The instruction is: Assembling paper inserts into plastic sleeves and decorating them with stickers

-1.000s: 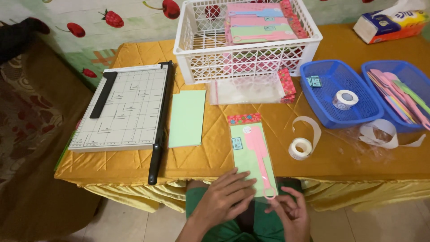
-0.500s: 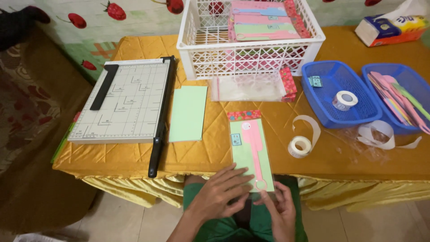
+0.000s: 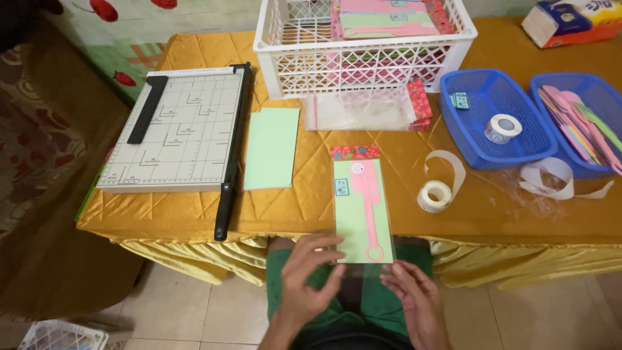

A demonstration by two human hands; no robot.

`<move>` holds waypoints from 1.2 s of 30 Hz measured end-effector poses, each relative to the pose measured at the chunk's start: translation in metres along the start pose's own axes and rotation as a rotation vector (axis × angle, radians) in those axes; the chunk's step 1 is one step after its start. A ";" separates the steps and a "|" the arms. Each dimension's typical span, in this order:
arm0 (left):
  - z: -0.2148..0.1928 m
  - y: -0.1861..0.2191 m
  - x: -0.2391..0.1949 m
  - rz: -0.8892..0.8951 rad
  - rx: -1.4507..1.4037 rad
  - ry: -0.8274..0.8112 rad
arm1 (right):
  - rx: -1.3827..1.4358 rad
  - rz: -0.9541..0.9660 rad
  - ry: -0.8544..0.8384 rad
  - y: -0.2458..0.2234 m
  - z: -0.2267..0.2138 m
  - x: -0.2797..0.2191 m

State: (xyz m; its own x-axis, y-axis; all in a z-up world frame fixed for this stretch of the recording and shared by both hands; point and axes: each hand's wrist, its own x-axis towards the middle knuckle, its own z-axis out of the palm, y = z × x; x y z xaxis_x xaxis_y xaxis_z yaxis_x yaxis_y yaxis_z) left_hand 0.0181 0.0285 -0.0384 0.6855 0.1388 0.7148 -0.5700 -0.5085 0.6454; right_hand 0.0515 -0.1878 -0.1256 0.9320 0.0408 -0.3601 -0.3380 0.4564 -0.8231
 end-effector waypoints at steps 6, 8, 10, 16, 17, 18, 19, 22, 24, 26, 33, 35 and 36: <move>0.006 0.007 -0.034 -1.046 -0.569 0.264 | -0.038 -0.029 -0.014 -0.008 0.005 -0.005; 0.012 0.005 -0.037 -1.065 -0.589 0.239 | -0.048 -0.047 -0.029 -0.005 0.003 -0.002; 0.016 0.004 -0.038 -1.088 -0.609 0.205 | -0.056 -0.065 -0.036 -0.002 -0.001 0.000; 0.013 0.004 -0.028 -0.965 -0.652 0.213 | -0.079 0.001 -0.076 -0.020 -0.003 0.002; 0.011 0.001 -0.030 -0.961 -0.597 0.172 | -0.095 -0.016 -0.085 -0.023 -0.002 0.003; 0.010 -0.002 -0.031 -0.957 -0.542 0.131 | -0.112 -0.033 -0.093 -0.027 0.000 0.003; 0.009 -0.003 -0.032 -0.959 -0.542 0.132 | -0.113 -0.031 -0.093 -0.029 0.003 0.004; 0.004 -0.004 -0.032 -0.940 -0.544 0.115 | -0.140 0.019 -0.095 -0.029 0.006 0.009; -0.004 -0.003 -0.029 -0.929 -0.567 0.052 | -0.171 -0.024 -0.133 -0.023 0.000 0.016; -0.013 -0.001 -0.024 -0.951 -0.560 0.045 | -0.186 -0.038 -0.156 -0.026 -0.001 0.015; -0.017 0.007 -0.001 -0.969 -0.476 -0.095 | -0.289 -0.038 -0.231 -0.038 0.004 0.012; -0.016 0.003 -0.002 -0.952 -0.499 -0.115 | -0.297 -0.049 -0.269 -0.036 0.004 0.015; -0.015 0.001 -0.002 -0.936 -0.521 -0.133 | -0.305 -0.058 -0.310 -0.036 0.004 0.017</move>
State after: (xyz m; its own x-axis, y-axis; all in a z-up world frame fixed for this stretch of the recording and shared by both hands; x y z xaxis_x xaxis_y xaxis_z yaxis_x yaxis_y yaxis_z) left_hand 0.0089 0.0406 -0.0354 0.9750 0.1750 -0.1368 0.1050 0.1796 0.9781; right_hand 0.0802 -0.2002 -0.1010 0.9302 0.3085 -0.1990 -0.2636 0.1842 -0.9469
